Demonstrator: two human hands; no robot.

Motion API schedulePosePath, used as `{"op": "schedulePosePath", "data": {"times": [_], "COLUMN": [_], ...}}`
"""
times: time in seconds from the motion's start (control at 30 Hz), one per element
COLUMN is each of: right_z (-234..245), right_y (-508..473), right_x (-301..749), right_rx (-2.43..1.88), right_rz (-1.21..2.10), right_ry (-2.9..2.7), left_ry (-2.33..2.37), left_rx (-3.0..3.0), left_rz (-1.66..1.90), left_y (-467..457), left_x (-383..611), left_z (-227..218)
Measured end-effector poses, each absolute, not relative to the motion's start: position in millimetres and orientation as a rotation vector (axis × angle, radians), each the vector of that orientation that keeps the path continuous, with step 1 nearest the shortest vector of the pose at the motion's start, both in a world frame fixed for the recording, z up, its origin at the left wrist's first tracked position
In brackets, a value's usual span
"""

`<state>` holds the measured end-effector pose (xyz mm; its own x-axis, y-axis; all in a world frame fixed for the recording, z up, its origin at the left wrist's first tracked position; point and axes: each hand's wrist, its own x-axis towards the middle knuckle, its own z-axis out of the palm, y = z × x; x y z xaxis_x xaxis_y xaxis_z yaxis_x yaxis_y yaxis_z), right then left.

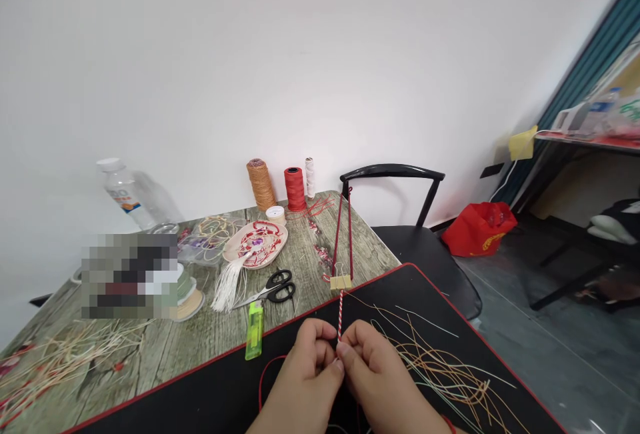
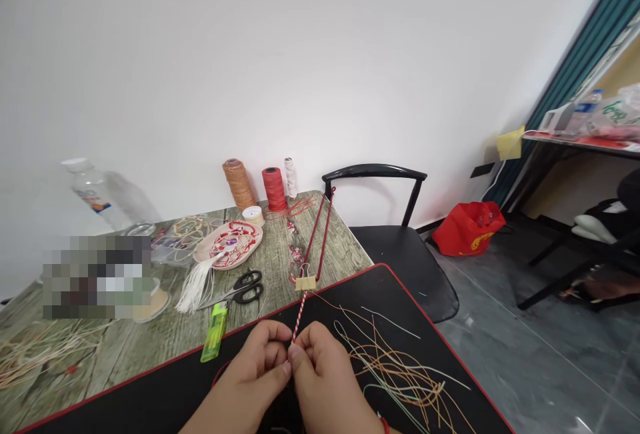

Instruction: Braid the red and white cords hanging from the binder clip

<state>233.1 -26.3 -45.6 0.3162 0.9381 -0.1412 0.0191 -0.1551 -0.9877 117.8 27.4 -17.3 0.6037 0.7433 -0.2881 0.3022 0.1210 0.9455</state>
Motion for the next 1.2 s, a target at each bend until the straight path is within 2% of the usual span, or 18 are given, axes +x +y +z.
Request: {"op": "schedulePosePath", "data": {"times": [0.1, 0.27, 0.53, 0.7, 0.97, 1.2], "right_z": [-49, -46, -29, -35, -40, -37], "right_y": [-26, -26, -26, -25, -26, -26], "right_x": [232, 228, 227, 226, 229, 229], "right_rx": [-1.405, -1.15, -1.215, -1.194, -1.266, -1.292], "right_rz": [1.09, 1.332, 1.375, 1.365, 1.302, 1.294], "right_ry": [-0.896, -0.678, -0.532, -0.538, -0.636, -0.692], "left_ry": [1.01, 0.985, 1.011, 1.036, 0.93, 0.861], "left_rx": [1.847, 2.241, 2.522, 2.358, 1.601, 1.472], "left_rz": [0.421, 0.398, 0.293, 0.3, 0.372, 0.415], "left_y": [27, 26, 27, 26, 37, 41], "left_x": [112, 107, 106, 106, 116, 117], "left_z": [-8, 5, -4, 0, -16, -16]}}
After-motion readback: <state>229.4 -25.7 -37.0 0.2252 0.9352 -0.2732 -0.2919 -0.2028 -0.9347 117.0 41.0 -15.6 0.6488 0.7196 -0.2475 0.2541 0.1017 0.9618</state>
